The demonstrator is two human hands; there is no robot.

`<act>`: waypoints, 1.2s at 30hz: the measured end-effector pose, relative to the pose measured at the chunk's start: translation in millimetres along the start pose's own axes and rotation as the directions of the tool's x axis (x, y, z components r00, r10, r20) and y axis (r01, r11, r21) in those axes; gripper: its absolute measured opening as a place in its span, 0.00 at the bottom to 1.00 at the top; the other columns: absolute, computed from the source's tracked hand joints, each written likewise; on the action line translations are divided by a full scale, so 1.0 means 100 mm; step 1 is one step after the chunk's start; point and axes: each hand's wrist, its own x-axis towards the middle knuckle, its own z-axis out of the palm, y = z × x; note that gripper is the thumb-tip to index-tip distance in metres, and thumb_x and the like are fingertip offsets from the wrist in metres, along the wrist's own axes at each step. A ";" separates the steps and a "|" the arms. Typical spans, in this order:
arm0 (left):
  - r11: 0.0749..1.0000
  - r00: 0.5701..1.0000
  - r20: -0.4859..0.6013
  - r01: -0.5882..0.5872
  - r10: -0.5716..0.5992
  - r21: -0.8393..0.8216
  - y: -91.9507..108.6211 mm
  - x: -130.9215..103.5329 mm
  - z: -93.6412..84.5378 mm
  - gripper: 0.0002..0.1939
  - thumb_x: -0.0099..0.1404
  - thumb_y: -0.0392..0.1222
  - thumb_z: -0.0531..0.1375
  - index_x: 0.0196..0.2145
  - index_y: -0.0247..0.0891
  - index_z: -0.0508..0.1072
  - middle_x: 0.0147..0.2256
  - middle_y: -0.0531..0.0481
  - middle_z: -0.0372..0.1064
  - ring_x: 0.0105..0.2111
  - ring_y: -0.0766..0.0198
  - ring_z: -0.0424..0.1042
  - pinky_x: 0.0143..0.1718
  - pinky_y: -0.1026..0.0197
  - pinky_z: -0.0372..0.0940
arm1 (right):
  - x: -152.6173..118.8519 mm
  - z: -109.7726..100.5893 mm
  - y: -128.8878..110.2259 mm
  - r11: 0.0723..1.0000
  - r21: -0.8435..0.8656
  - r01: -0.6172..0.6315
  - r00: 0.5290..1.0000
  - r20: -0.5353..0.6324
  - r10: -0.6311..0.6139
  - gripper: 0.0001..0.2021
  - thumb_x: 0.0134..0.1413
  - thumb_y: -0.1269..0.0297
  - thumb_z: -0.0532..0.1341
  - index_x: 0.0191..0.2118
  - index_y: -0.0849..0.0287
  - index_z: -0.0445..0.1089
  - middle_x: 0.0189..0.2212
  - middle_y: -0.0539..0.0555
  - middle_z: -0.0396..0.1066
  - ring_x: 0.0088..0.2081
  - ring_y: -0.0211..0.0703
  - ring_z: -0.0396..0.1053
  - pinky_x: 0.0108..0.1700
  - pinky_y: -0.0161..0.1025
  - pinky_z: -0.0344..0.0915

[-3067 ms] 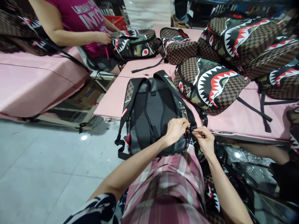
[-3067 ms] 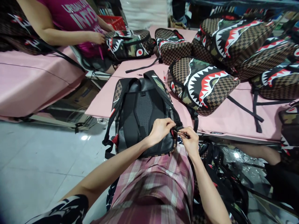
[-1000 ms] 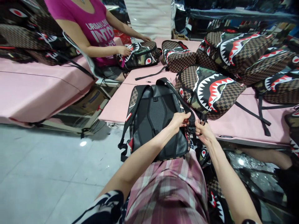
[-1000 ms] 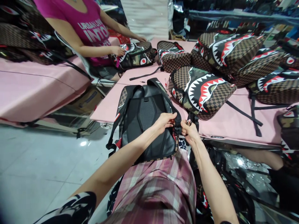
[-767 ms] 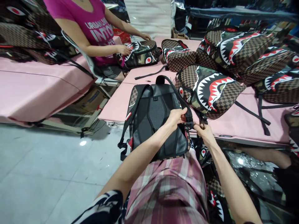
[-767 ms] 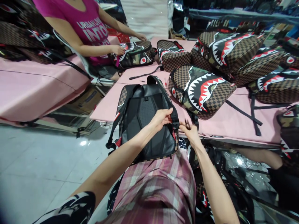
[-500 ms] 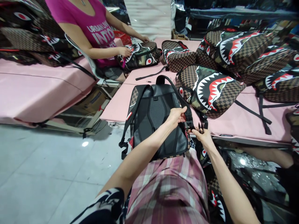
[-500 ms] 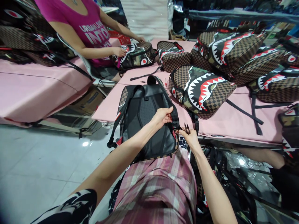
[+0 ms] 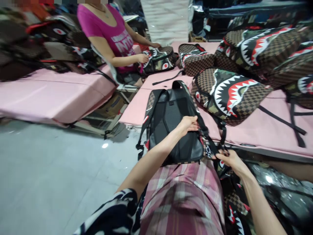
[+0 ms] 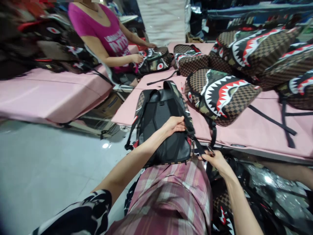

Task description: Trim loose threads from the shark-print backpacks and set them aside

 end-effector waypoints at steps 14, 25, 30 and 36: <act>0.949 0.668 -0.701 -0.024 0.249 0.315 -1.02 -1.10 -2.51 0.13 0.46 0.43 0.65 0.29 0.33 0.72 0.27 0.48 0.71 0.34 0.57 0.72 0.35 0.61 0.64 | 0.10 -0.14 1.14 0.975 -0.018 -0.219 0.948 -0.240 0.209 0.23 0.23 0.53 0.71 0.29 0.62 0.72 0.11 0.43 0.52 0.14 0.32 0.47 0.16 0.34 0.44; 0.935 0.825 -0.539 -0.308 0.170 -0.177 -0.45 -0.96 -2.56 0.14 0.59 0.49 0.57 0.30 0.31 0.68 0.24 0.46 0.70 0.26 0.64 0.73 0.31 0.63 0.67 | 0.07 -0.01 1.06 0.948 -0.166 -0.270 0.935 -0.282 0.217 0.26 0.21 0.49 0.70 0.30 0.61 0.70 0.13 0.45 0.58 0.16 0.34 0.52 0.18 0.35 0.48; 0.896 0.871 -0.472 -0.314 0.139 -0.315 -0.47 -0.98 -2.53 0.14 0.59 0.48 0.57 0.31 0.31 0.69 0.24 0.45 0.71 0.27 0.64 0.73 0.32 0.62 0.68 | 0.09 0.08 1.09 0.945 -0.134 -0.297 0.932 -0.256 0.257 0.29 0.21 0.50 0.70 0.33 0.63 0.68 0.10 0.40 0.51 0.15 0.31 0.47 0.17 0.33 0.45; 0.877 0.856 -0.451 -0.401 0.254 -0.266 -0.46 -1.09 -2.46 0.16 0.56 0.48 0.60 0.31 0.29 0.72 0.26 0.43 0.73 0.27 0.65 0.72 0.32 0.63 0.66 | 0.08 0.18 0.79 0.982 -0.160 -0.096 0.901 -0.433 0.017 0.27 0.25 0.50 0.69 0.35 0.62 0.72 0.26 0.55 0.71 0.22 0.40 0.62 0.18 0.36 0.54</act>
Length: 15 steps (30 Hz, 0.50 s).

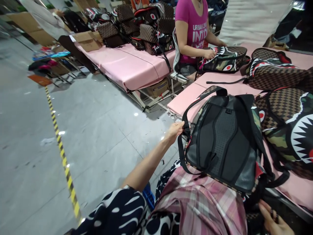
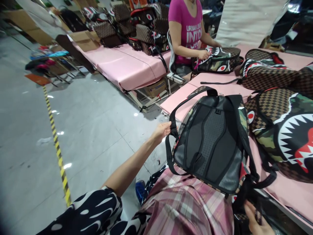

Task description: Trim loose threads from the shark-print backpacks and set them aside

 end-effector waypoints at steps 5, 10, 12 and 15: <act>0.994 0.997 0.048 -0.069 0.064 0.091 0.01 -0.07 0.05 0.21 0.53 0.53 0.62 0.33 0.29 0.73 0.29 0.42 0.73 0.28 0.65 0.72 0.33 0.63 0.65 | -0.07 0.06 -0.30 0.986 0.064 0.154 0.976 -0.166 -0.141 0.28 0.39 0.50 0.65 0.46 0.62 0.70 0.44 0.60 0.70 0.28 0.39 0.62 0.20 0.34 0.54; 0.986 0.999 0.029 -0.025 0.021 0.165 -0.02 0.01 -0.03 0.24 0.54 0.57 0.59 0.36 0.30 0.72 0.31 0.44 0.73 0.29 0.65 0.71 0.35 0.63 0.65 | 0.05 0.19 -0.28 0.986 0.071 0.152 0.983 -0.118 -0.143 0.27 0.38 0.52 0.66 0.45 0.62 0.70 0.42 0.58 0.70 0.27 0.37 0.61 0.23 0.33 0.56; 0.970 0.999 0.020 0.031 -0.037 0.241 -0.13 0.01 -0.10 0.25 0.55 0.59 0.57 0.39 0.33 0.71 0.33 0.45 0.72 0.31 0.66 0.70 0.34 0.64 0.64 | 0.13 0.25 -0.20 0.987 0.110 0.118 0.988 -0.112 -0.106 0.29 0.34 0.52 0.67 0.44 0.63 0.70 0.39 0.57 0.71 0.25 0.35 0.59 0.23 0.33 0.56; 0.923 0.986 0.048 0.128 -0.156 0.364 -0.38 -0.12 -0.24 0.26 0.53 0.60 0.58 0.40 0.33 0.71 0.32 0.47 0.71 0.28 0.67 0.69 0.29 0.65 0.63 | 0.18 0.33 -0.07 0.987 0.157 0.018 0.997 -0.079 -0.006 0.29 0.27 0.54 0.70 0.40 0.65 0.71 0.29 0.52 0.70 0.22 0.33 0.57 0.21 0.33 0.55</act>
